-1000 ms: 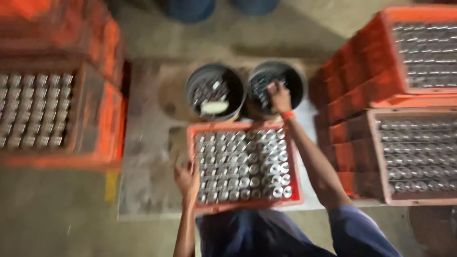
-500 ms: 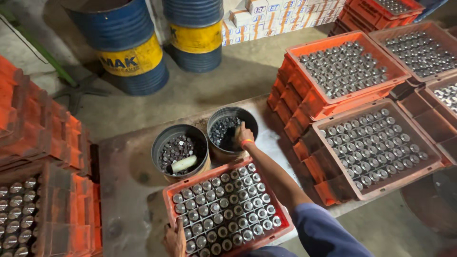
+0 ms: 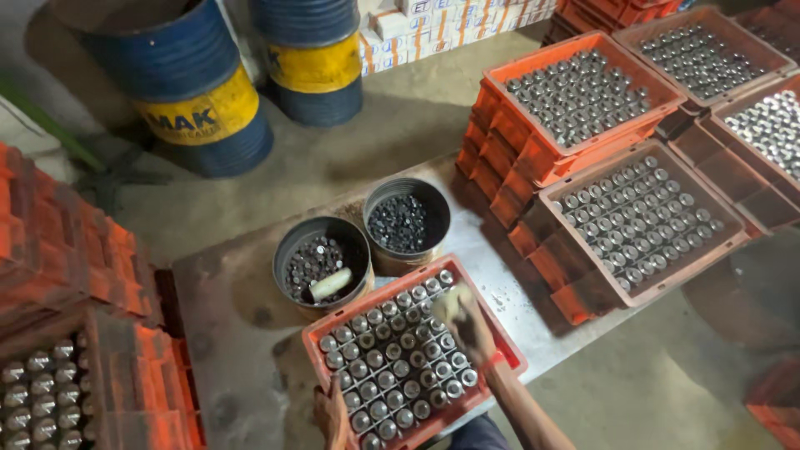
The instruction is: The person repeatedly picks small metal cylindrical parts from a red crate and places them into two metal buckets. The person also occasionally rearranges the parts within the crate to keep them organized.
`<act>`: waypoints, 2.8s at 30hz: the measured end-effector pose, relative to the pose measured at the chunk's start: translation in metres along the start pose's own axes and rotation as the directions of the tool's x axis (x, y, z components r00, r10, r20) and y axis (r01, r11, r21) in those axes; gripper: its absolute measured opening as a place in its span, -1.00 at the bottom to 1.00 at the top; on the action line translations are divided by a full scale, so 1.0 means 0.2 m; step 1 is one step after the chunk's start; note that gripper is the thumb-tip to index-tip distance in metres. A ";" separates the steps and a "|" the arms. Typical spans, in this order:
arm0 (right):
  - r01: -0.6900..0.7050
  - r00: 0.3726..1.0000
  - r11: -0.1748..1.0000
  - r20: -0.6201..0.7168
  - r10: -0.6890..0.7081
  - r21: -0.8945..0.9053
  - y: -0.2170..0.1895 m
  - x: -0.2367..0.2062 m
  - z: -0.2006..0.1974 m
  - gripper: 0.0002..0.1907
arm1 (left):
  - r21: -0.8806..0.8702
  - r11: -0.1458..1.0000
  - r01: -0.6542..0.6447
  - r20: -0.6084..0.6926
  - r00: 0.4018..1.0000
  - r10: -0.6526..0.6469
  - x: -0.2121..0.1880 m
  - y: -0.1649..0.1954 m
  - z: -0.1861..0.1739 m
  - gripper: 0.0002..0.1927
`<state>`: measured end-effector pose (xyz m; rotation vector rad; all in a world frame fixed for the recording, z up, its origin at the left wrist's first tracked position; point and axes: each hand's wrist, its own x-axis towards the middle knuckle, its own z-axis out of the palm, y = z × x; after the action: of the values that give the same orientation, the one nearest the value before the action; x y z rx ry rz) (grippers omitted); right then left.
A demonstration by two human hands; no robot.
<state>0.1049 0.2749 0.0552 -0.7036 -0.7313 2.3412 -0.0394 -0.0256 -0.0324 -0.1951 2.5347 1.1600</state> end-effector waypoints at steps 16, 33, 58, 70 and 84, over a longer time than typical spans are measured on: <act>-0.282 0.945 0.957 0.151 0.290 -0.070 -0.29 -0.42 -0.19 -0.31 | -0.152 0.987 0.048 0.008 0.999 -0.047 0.00 0.12 0.00 -0.18; -0.327 0.921 0.944 0.205 0.330 -0.048 -0.63 -0.38 -0.52 -0.28 | 0.009 0.997 0.071 -0.071 0.995 -0.070 -0.06 0.23 -0.04 -0.10; -0.266 0.925 0.941 0.219 0.310 -0.209 -0.44 -0.26 -0.63 -0.25 | -0.190 0.973 0.132 -0.047 0.989 -0.144 -0.21 0.28 -0.09 -0.34; 0.113 0.991 0.781 0.125 -0.045 -0.614 -0.54 -0.24 -0.76 -0.34 | 0.080 0.996 -0.024 -0.322 0.945 0.049 -0.29 0.29 -0.10 -0.25; 0.706 0.703 0.173 0.709 -0.051 -0.687 -0.69 -0.42 -0.54 -0.38 | 0.209 0.963 -0.171 -0.516 0.817 0.258 -0.37 0.24 -0.06 -0.49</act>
<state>0.2795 0.3495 0.0920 -0.1123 -2.3954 1.2847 0.0130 -0.0048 0.0360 -0.2257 3.2075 1.0960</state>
